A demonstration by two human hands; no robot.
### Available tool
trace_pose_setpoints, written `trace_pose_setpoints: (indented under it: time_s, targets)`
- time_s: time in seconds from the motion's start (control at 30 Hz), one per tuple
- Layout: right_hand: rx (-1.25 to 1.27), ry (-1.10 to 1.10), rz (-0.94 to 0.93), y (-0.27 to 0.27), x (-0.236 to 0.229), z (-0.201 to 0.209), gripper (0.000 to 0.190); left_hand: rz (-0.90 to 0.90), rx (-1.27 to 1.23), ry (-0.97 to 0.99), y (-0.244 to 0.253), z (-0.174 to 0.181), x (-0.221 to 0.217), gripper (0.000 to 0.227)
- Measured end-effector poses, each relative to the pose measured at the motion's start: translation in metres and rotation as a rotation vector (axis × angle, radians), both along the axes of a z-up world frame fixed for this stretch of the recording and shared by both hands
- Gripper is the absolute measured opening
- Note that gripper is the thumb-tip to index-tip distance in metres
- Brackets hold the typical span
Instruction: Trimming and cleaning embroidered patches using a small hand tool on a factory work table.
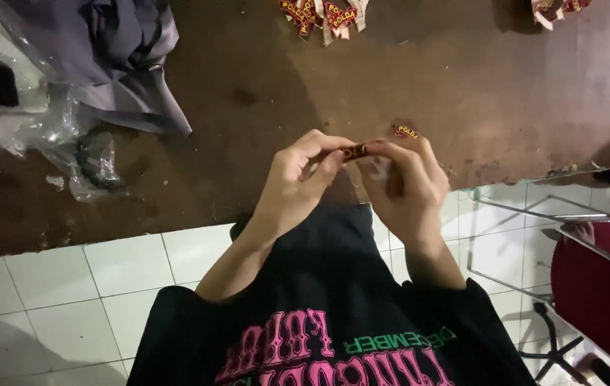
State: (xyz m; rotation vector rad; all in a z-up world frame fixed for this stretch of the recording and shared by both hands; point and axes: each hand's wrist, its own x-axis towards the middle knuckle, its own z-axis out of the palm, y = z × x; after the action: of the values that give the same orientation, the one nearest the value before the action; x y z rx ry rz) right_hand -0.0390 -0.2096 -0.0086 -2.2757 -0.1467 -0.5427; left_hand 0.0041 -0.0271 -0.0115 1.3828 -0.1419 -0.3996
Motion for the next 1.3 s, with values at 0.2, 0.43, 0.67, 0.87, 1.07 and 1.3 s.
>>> trace_pose_setpoints:
  time_s: [0.2,0.43,0.67,0.87,1.07,1.3]
  targets:
    - [-0.050,-0.048,0.097,0.002,0.012,-0.020,0.026,-0.004,-0.034,-0.002,-0.006,-0.017,-0.007,0.017]
    - [0.099,0.035,-0.099,0.005,-0.004,0.002,0.042,0.124,-0.031,0.008,0.006,-0.012,-0.001,0.012]
    - [-0.045,0.104,-0.030,0.014,-0.018,-0.006,0.031,0.124,-0.007,0.000,0.006,-0.004,-0.004,0.015]
    - [-0.037,0.112,-0.062,0.022,-0.015,-0.002,0.027,0.105,-0.009,0.014,0.005,-0.009,-0.010,0.017]
    - [0.030,0.127,-0.047,0.021,-0.018,-0.023,0.022,0.091,-0.050,0.008,0.002,-0.016,-0.010,0.018]
    - [0.037,0.150,0.018,0.001,-0.020,-0.037,0.015,0.094,-0.059,-0.001,0.009,-0.021,-0.008,0.018]
